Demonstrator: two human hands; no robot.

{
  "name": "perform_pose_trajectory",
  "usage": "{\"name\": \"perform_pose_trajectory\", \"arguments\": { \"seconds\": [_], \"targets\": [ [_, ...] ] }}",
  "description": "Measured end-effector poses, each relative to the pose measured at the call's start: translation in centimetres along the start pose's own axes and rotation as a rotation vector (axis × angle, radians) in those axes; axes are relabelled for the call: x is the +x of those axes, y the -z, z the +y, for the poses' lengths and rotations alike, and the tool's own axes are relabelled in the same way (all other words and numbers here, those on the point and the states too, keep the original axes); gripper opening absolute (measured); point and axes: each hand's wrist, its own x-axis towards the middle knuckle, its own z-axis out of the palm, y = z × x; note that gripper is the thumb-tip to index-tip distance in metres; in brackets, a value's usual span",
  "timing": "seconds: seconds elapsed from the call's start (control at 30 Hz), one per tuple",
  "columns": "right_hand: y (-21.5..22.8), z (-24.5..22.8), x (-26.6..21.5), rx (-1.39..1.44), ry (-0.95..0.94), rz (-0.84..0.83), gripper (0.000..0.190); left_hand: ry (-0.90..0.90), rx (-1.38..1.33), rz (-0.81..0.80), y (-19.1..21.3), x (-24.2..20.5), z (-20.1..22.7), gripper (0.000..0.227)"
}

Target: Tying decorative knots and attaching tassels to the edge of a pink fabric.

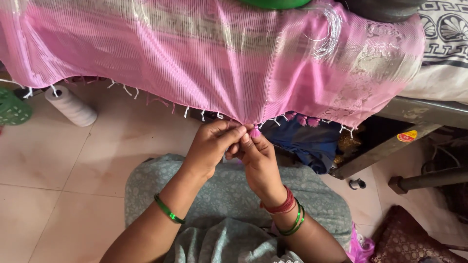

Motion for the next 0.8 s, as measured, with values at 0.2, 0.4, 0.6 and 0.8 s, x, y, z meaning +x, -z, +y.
{"name": "perform_pose_trajectory", "arguments": {
  "seconds": [0.2, 0.4, 0.6, 0.8],
  "targets": [
    [0.4, 0.0, 0.0, -0.014, -0.019, -0.028, 0.020, 0.060, -0.079, -0.062, 0.4, 0.1, 0.8, 0.022],
    [0.9, -0.2, -0.4, -0.141, -0.019, 0.012, 0.020, 0.072, -0.094, -0.069, 0.1, 0.5, 1.1, 0.020],
    [1.8, -0.6, -0.1, -0.467, -0.001, 0.059, 0.021, -0.039, -0.017, 0.018, 0.3, 0.8, -1.5, 0.020],
    [-2.2, -7.3, -1.4, -1.163, 0.549, 0.170, 0.013, -0.186, 0.088, 0.128, -0.1, 1.4, -2.0, 0.018]
  ]
}}
